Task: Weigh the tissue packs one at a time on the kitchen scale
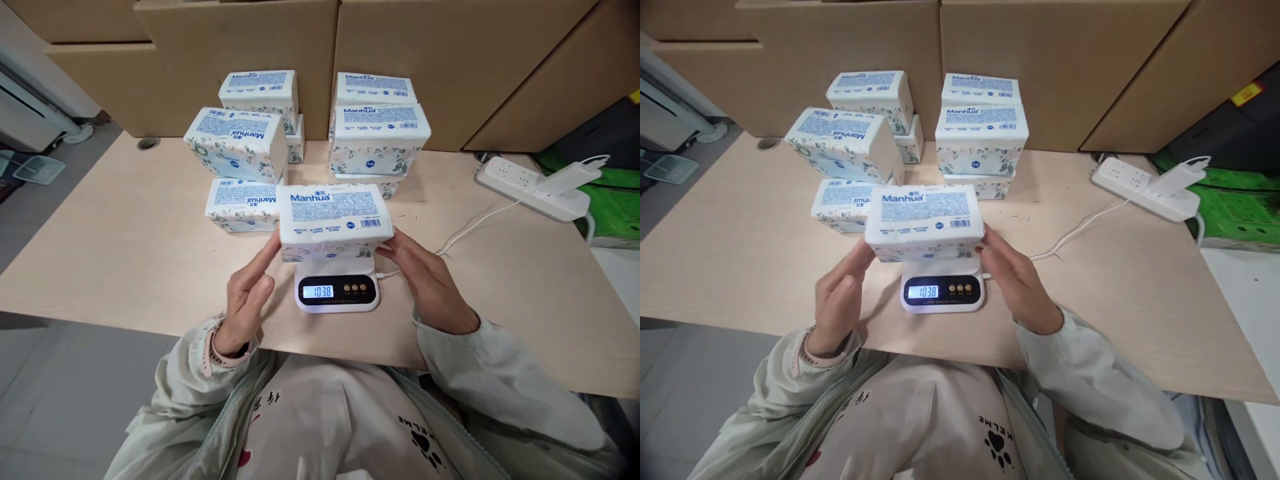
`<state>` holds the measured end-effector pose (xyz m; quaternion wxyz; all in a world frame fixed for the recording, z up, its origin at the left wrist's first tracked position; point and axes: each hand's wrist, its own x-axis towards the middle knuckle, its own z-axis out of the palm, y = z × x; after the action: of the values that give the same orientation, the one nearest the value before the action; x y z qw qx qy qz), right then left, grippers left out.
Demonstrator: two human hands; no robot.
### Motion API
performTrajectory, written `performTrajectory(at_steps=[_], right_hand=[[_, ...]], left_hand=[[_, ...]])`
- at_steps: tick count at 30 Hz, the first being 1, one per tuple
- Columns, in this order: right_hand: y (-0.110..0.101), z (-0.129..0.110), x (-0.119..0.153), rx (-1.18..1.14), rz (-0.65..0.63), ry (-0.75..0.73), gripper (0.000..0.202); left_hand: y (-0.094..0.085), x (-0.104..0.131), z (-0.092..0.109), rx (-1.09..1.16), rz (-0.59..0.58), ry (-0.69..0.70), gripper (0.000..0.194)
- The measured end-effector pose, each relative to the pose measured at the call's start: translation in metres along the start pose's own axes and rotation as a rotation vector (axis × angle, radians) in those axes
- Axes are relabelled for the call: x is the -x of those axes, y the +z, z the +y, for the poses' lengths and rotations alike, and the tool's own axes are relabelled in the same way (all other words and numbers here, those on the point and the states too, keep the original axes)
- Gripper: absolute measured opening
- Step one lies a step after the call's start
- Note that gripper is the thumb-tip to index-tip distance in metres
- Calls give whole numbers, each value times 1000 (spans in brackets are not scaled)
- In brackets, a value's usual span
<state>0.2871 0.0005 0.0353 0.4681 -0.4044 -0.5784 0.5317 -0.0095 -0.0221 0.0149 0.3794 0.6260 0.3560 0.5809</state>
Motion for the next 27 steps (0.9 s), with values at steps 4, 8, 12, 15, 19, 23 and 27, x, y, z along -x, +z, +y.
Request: performTrajectory(at_steps=[4,8,12,15,19,23,27], right_hand=[[27,-24,-23,37,-258,-19,64],[60,-32,-55,96,-443,-59,79],[82,-21,-89,135,-503,-104,86],[87,-11,-108,175,-472,-93,93],[88,-5,-116,228,-441,-84,90],[85,-9,-123,231,-181,-88,83],[83,-14,-170,86,66,-14,83]], left_hand=[[-22,-15,7,-101,259,159,52],[-60,-34,0,-166,412,238,64],[-92,-53,-18,-250,379,176,62],[-102,-67,-33,-277,358,137,73],[-101,-73,-46,-295,398,75,80],[-114,-80,-33,-377,466,45,85],[-159,-135,-6,-160,557,-147,91]])
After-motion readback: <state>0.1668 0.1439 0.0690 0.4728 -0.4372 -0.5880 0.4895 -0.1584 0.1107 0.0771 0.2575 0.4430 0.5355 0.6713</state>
